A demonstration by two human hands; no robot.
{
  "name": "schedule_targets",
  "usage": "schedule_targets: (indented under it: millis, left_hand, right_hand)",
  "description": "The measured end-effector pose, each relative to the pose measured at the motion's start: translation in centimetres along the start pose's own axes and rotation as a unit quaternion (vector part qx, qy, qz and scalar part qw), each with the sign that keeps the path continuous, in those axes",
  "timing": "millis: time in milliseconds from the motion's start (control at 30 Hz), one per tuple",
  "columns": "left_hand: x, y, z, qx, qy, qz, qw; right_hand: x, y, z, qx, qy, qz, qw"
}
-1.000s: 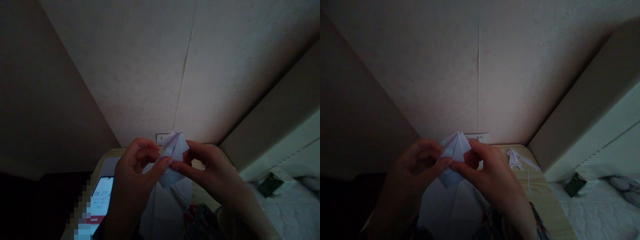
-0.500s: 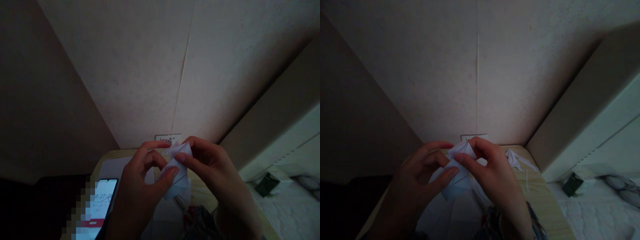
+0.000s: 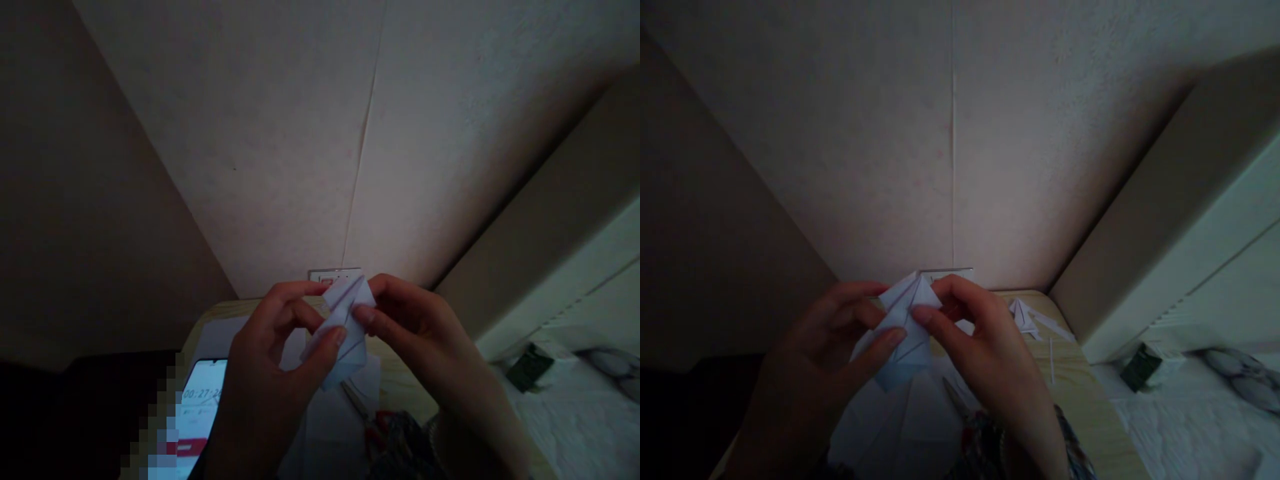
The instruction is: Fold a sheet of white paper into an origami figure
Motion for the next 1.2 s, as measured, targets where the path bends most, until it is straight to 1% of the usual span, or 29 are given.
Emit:
schedule_targets:
  millis: [67,200,400,533,667,767,833,967,1100,1200]
  left_hand:
    - [0.0,0.1,0.0,-0.002,0.001,-0.002,1.0]
    - [0.1,0.1,0.0,0.001,0.003,0.001,1.0]
    - [0.3,0.4,-0.3,0.01,-0.008,-0.001,1.0]
    - [0.0,-0.6,-0.4,0.038,-0.011,0.058,0.998]
    - [-0.2,-1.7,-0.7,0.059,-0.027,0.122,0.99]
    - [-0.3,-1.9,-0.5,0.075,-0.024,0.142,0.987]
    - [-0.4,-1.6,-0.2,0.08,-0.015,0.13,0.988]
    - [-0.5,-0.8,0.4,0.051,0.003,0.082,0.995]
    - [-0.5,-0.1,0.9,0.032,0.025,0.034,0.999]
    - [-0.6,0.1,1.1,0.026,0.035,0.018,0.999]
  right_hand:
    - [0.0,0.1,0.0,-0.011,-0.001,-0.01,1.0]
    - [0.0,-0.2,-0.4,-0.013,-0.006,-0.009,1.0]
    - [0.1,-0.8,-0.2,0.029,0.007,0.026,0.999]
    - [0.2,-1.1,0.1,0.052,0.018,0.038,0.998]
    - [0.2,-1.3,0.2,0.073,0.025,0.055,0.996]
    - [0.2,-1.4,0.2,0.091,0.03,0.065,0.993]
    - [0.2,-1.6,0.2,0.104,0.034,0.073,0.991]
    - [0.5,-1.7,0.0,0.111,0.029,0.077,0.99]
    - [0.4,-1.5,-0.1,0.113,0.033,0.068,0.991]
    - [0.1,-1.1,-0.2,0.103,0.034,0.057,0.992]
Point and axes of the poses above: each hand's wrist, its own x-axis away from the middle knuckle, its own z-axis out of the back of the hand, y = z × x, the point moved 10 cm from there along -x, towards the middle knuckle, and after that the axes turned 14 degrees about y, right-handed, at the moved point
